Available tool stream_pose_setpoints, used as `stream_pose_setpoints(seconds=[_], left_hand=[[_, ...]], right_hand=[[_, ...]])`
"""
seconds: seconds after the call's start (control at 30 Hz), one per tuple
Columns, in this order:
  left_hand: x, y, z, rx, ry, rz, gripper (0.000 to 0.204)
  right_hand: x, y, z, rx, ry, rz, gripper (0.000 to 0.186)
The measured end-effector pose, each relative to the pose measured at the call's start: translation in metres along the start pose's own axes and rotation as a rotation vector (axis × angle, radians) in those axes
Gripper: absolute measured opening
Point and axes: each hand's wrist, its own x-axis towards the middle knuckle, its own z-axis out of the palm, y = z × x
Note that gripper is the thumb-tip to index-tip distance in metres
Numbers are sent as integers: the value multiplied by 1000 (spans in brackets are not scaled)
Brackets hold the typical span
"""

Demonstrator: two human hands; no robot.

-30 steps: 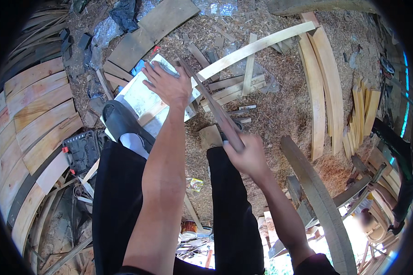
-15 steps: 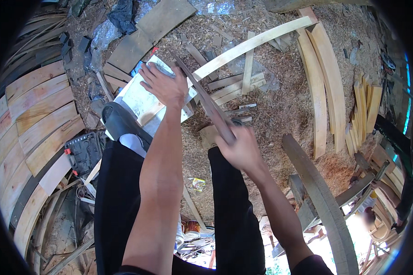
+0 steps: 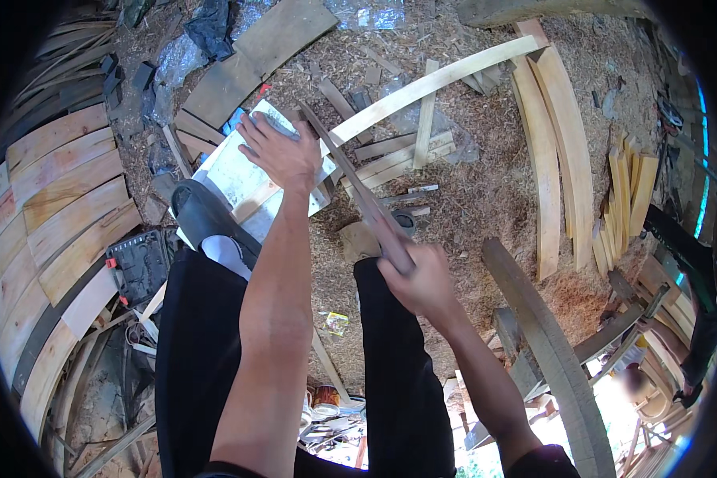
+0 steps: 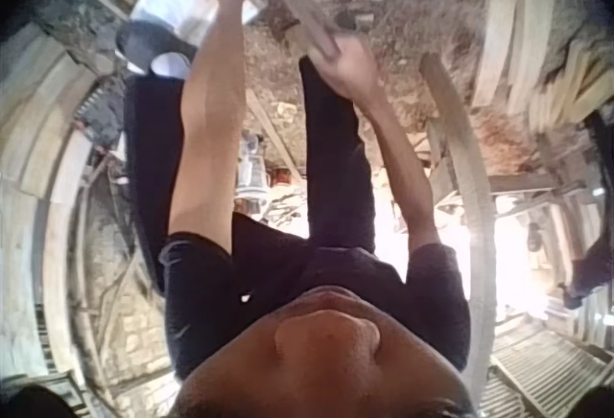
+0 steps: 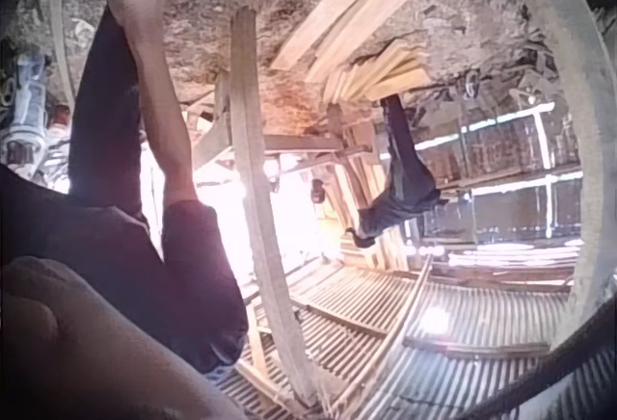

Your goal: Sawing a thin strip of wood on a block in a workshop.

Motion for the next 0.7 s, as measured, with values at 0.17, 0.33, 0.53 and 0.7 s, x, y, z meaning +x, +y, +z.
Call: stream_pose_setpoints(seconds=[0.17, 0.33, 0.53, 0.7], left_hand=[[0, 10, 3, -23, -67, -9, 73], [2, 14, 1, -46, -87, -10, 74], [2, -1, -2, -41, -23, -24, 74], [-2, 11, 3, -32, -13, -9, 74]], right_hand=[[112, -23, 42, 7, 92, -78, 33], [119, -30, 38, 0, 78, -15, 36], [19, -19, 7, 31, -26, 75, 28], [-47, 7, -20, 55, -25, 135, 18]])
